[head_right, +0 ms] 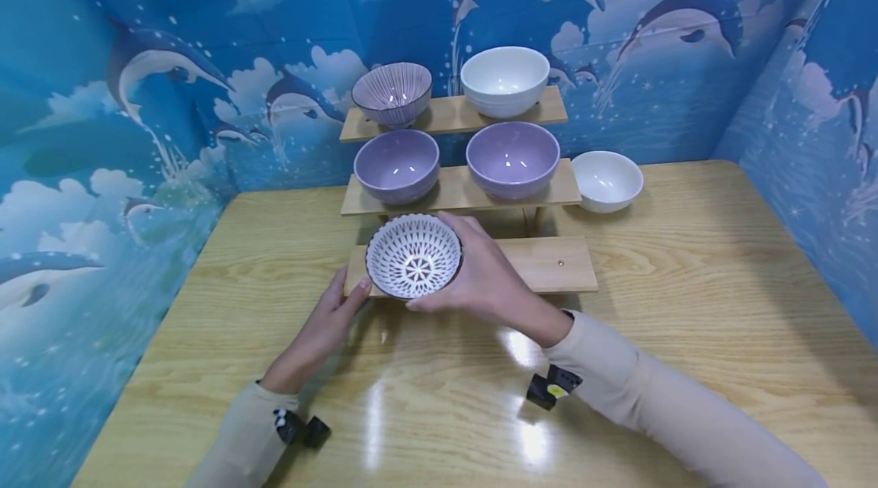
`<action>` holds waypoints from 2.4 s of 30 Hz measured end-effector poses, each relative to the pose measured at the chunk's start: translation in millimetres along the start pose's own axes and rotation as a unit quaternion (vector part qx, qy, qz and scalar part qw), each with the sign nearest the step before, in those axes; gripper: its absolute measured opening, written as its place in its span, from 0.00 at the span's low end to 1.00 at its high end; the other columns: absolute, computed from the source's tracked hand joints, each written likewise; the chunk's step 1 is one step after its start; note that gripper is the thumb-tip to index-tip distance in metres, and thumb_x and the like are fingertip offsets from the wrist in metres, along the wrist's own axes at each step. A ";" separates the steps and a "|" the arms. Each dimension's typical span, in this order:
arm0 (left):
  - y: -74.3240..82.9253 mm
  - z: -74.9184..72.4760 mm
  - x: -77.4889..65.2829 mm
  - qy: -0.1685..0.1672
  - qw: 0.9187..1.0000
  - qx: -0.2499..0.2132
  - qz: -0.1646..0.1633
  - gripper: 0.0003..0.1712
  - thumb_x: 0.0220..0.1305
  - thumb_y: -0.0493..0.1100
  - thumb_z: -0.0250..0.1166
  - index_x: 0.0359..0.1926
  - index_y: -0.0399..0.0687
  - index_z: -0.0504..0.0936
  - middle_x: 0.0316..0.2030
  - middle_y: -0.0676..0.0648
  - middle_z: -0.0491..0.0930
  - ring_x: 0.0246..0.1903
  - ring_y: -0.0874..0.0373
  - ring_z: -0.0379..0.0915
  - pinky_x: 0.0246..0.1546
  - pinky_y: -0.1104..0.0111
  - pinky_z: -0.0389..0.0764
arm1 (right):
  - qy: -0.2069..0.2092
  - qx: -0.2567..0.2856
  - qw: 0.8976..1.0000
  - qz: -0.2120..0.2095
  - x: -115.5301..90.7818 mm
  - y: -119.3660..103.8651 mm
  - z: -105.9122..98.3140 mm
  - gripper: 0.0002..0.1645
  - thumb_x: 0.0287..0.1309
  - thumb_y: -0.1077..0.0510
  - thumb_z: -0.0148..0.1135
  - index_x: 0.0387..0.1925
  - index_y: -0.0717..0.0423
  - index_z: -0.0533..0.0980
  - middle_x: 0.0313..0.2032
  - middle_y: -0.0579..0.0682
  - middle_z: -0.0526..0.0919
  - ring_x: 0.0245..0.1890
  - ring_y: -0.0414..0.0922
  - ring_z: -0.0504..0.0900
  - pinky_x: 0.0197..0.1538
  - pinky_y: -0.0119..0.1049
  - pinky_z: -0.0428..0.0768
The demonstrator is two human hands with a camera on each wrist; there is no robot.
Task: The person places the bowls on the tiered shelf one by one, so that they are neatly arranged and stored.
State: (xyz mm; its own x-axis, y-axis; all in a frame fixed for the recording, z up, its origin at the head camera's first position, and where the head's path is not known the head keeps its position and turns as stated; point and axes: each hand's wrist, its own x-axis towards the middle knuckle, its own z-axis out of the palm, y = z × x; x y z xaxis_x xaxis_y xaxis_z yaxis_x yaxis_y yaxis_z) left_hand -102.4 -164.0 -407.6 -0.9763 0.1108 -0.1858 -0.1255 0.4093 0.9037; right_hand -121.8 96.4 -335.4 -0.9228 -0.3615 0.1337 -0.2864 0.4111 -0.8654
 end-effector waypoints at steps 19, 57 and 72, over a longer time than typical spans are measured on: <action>-0.9 -0.5 0.5 -0.010 1.000 -0.006 0.009 0.40 0.79 0.61 0.48 0.81 0.53 0.45 0.79 0.42 0.49 0.77 0.42 0.44 0.74 0.45 0.50 | 0.002 0.010 1.000 -0.002 9.4 1.3 6.3 0.74 0.27 0.52 0.91 0.75 0.65 0.59 0.69 0.63 0.66 0.65 0.57 0.71 0.66 0.53 0.74; 1.2 -0.1 -0.1 -0.004 1.000 -0.019 0.025 0.38 0.80 0.54 0.50 0.81 0.48 0.47 0.77 0.40 0.53 0.74 0.41 0.52 0.72 0.45 0.57 | -0.009 0.008 1.000 -0.007 18.8 -0.6 15.0 0.74 0.28 0.51 0.91 0.76 0.64 0.57 0.71 0.62 0.65 0.68 0.56 0.68 0.70 0.52 0.69; 0.3 1.0 0.5 -0.015 0.999 -0.034 0.032 0.39 0.81 0.54 0.47 0.81 0.47 0.43 0.79 0.43 0.47 0.77 0.44 0.43 0.75 0.46 0.50 | -0.023 0.057 0.998 0.008 3.9 0.8 0.2 0.72 0.35 0.54 0.88 0.77 0.63 0.54 0.72 0.60 0.63 0.69 0.60 0.68 0.65 0.47 0.76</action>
State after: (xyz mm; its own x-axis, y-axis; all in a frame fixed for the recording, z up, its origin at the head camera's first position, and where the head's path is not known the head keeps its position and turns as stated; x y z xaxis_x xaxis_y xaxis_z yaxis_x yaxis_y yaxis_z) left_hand -102.8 -163.0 -407.8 -0.9770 0.1627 -0.1378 -0.0759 0.3385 0.9379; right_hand -125.5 95.1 -335.6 -0.9138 -0.3940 0.0991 -0.2378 0.3208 -0.9168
